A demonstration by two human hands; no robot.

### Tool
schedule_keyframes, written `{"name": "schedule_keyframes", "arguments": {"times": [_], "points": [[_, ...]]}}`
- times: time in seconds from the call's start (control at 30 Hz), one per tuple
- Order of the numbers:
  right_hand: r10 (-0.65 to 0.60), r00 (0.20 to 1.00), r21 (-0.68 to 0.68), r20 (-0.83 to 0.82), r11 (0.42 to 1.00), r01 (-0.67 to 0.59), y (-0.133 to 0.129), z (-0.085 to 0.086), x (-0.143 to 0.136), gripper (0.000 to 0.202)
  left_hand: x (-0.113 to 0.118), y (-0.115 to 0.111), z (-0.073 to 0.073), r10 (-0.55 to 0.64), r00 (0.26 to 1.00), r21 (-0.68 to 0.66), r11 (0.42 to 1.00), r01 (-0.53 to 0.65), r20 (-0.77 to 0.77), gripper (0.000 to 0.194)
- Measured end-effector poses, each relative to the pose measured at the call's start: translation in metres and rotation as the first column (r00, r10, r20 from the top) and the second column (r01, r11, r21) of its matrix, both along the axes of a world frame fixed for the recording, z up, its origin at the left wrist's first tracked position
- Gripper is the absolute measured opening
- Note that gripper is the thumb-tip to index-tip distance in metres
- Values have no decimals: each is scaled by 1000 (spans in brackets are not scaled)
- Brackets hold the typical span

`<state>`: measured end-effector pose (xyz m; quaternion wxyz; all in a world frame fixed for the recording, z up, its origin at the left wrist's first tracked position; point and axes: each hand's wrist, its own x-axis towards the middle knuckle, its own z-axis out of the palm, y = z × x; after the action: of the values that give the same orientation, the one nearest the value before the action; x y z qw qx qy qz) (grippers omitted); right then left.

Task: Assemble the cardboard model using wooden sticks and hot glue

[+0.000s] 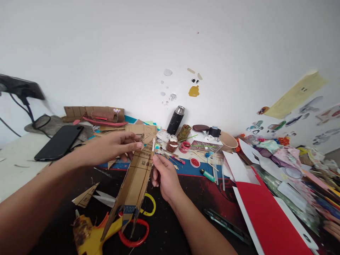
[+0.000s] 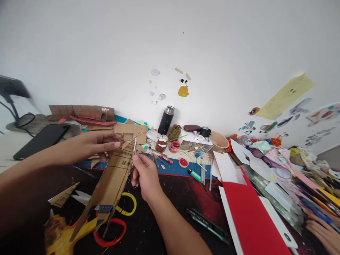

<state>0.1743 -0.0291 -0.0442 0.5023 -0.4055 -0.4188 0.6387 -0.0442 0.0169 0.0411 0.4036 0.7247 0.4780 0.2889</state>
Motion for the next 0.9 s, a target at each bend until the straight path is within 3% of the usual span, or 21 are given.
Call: {"name": "schedule_keyframes", "arguments": {"times": [0.1,0.3,0.63,0.9], "points": [[6,1000,-12,13,1000,-6,0,0,0,56,-4,3,0,-110,994,-116,987,112,25,54],[-6,1000,-38,24,999,7,1,0,-1,60,0,4,-2,-136,991,-94,986,135,-2,46],[7,1000,-36,-7,999,-7,0,1,-1,61,-1,3,-1,-127,991,-85,988,131,44,51],[-92,995,-8,-49,996,92,2,3,1,57,4,-1,-1,-164,986,-38,986,163,-21,46]]}}
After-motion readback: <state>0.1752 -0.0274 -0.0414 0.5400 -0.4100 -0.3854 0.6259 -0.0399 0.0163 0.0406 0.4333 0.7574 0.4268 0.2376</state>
